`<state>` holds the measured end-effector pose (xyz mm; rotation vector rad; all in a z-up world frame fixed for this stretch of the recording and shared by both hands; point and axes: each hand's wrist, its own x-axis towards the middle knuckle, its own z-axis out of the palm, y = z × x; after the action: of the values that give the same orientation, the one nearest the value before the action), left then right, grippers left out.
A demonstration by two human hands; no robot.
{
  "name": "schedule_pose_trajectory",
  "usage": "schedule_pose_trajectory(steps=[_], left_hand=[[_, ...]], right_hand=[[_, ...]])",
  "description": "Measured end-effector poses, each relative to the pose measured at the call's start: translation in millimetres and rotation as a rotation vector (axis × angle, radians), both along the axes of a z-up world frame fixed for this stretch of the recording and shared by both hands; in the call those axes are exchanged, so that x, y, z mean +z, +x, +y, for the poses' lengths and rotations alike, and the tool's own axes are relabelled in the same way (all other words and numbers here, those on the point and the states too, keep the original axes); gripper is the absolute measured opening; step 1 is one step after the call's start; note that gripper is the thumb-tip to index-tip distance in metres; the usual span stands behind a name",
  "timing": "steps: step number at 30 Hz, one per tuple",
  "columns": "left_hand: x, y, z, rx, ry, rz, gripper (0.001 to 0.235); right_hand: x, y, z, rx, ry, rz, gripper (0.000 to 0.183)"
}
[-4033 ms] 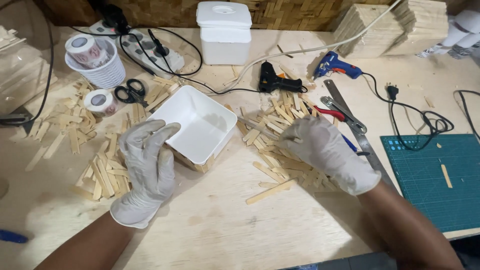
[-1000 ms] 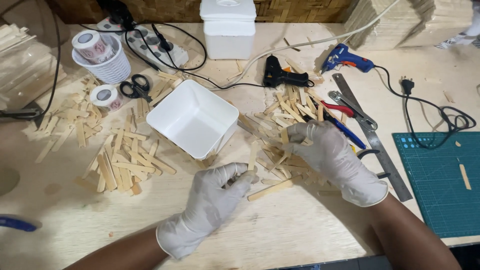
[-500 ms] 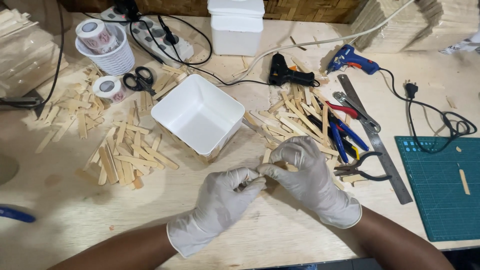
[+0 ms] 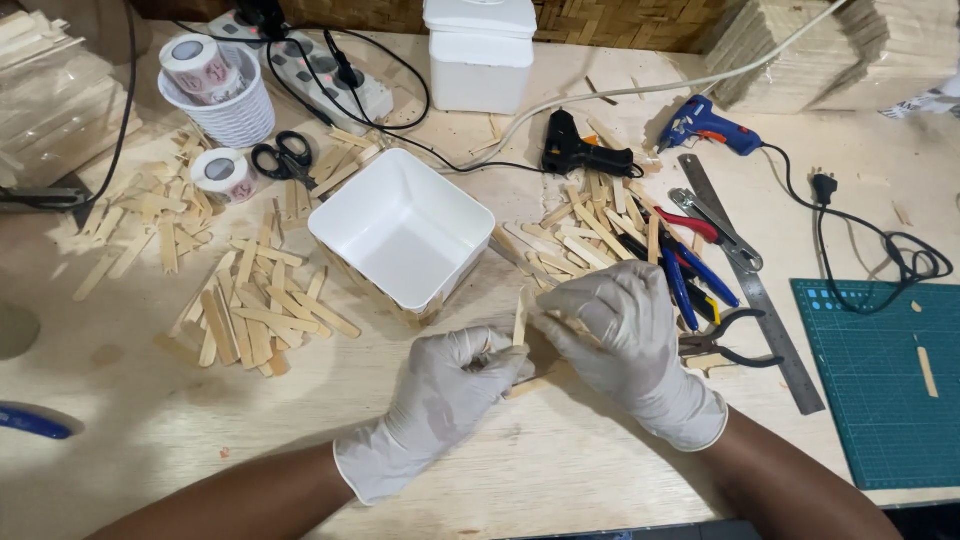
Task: The person is decorating a white plastic container by gluing wooden popsicle sticks to its outer surface using a hot glue gun.
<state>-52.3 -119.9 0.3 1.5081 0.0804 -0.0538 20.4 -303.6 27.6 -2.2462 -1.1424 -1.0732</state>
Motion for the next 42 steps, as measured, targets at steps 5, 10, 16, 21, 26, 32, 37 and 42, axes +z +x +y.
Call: schedule_pose_trajectory(steps=[5,10,16,21,26,32,37,42], left_hand=[[0,-1,0,0.015,0.318,0.011,0.034],[-10,-2,2,0.06,0.461,-0.223,0.033],[-4,-3,1,0.0,0.457,-0.205,0.029],[-11,-2,-1,-0.045,0.373,-0.137,0.028],[8,8,2,-0.043,0.055,0.072,0.013],[-1,8,1,0.022,0.092,-0.056,0.017],[2,7,1,-0.014,0.096,0.056,0.016],[46,-5,8,-0.032,0.288,0.0,0.021]], right_hand=[[6,-3,2,0.066,-0.087,-0.029,0.013],[-6,-6,-1,0.089,-0.135,0.016,0.008],[-13,-8,1,-0.124,-0.255,0.112,0.018],[-11,21,-21,-0.248,-0.034,-0.038,0.009],[7,21,-27,-0.221,-0.115,0.124,0.024],[-32,19,-25,-0.273,-0.075,0.243,0.031],[-36,4,-6,0.184,0.011,0.671,0.04],[-19,-16,13,0.064,0.584,1.161,0.019]])
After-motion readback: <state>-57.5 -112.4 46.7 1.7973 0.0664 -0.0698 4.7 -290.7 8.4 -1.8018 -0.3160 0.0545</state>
